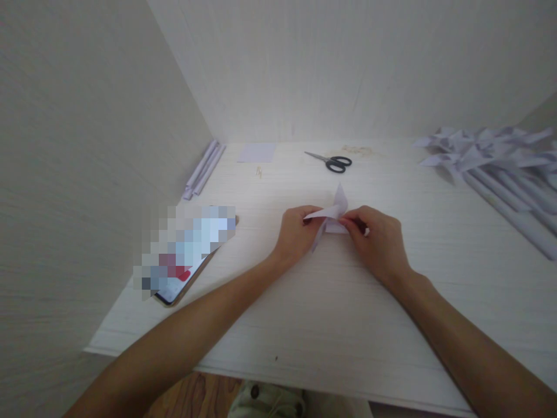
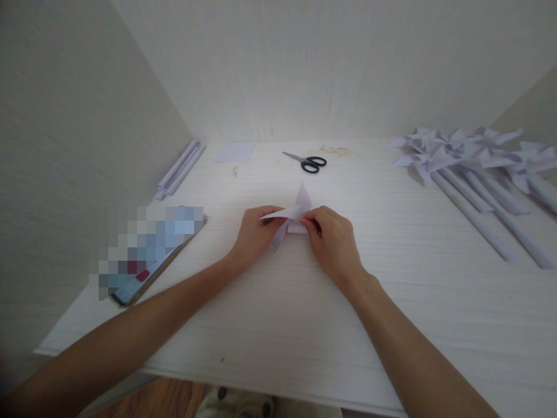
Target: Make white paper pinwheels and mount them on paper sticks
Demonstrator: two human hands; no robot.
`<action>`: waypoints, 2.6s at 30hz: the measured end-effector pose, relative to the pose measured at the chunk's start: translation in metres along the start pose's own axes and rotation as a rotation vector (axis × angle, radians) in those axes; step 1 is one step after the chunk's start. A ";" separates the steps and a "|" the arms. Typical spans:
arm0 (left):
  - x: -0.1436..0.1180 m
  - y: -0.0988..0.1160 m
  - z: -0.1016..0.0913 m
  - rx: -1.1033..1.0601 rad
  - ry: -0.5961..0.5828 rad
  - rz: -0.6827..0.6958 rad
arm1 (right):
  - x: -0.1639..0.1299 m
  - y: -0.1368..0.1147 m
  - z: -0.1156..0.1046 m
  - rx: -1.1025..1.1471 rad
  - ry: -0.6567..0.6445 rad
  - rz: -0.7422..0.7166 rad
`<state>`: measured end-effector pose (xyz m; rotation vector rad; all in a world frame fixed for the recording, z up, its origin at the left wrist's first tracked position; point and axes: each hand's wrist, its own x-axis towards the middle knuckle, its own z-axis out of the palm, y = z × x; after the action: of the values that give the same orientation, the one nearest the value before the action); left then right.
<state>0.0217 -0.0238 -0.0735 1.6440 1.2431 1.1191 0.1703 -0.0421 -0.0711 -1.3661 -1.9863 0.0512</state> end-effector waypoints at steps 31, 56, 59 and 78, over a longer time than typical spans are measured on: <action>-0.001 -0.003 0.001 -0.077 -0.016 -0.108 | -0.001 -0.002 -0.004 -0.018 0.018 -0.018; -0.003 0.000 0.000 -0.097 -0.016 -0.147 | -0.001 -0.003 -0.007 -0.040 0.002 -0.029; -0.003 0.000 0.000 -0.101 -0.012 -0.142 | -0.001 -0.003 -0.007 -0.043 0.005 -0.029; -0.003 -0.001 -0.001 -0.185 -0.007 -0.160 | -0.001 -0.004 -0.007 -0.041 0.028 -0.050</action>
<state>0.0202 -0.0268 -0.0748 1.3847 1.2063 1.0938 0.1713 -0.0467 -0.0651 -1.3344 -2.0075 -0.0313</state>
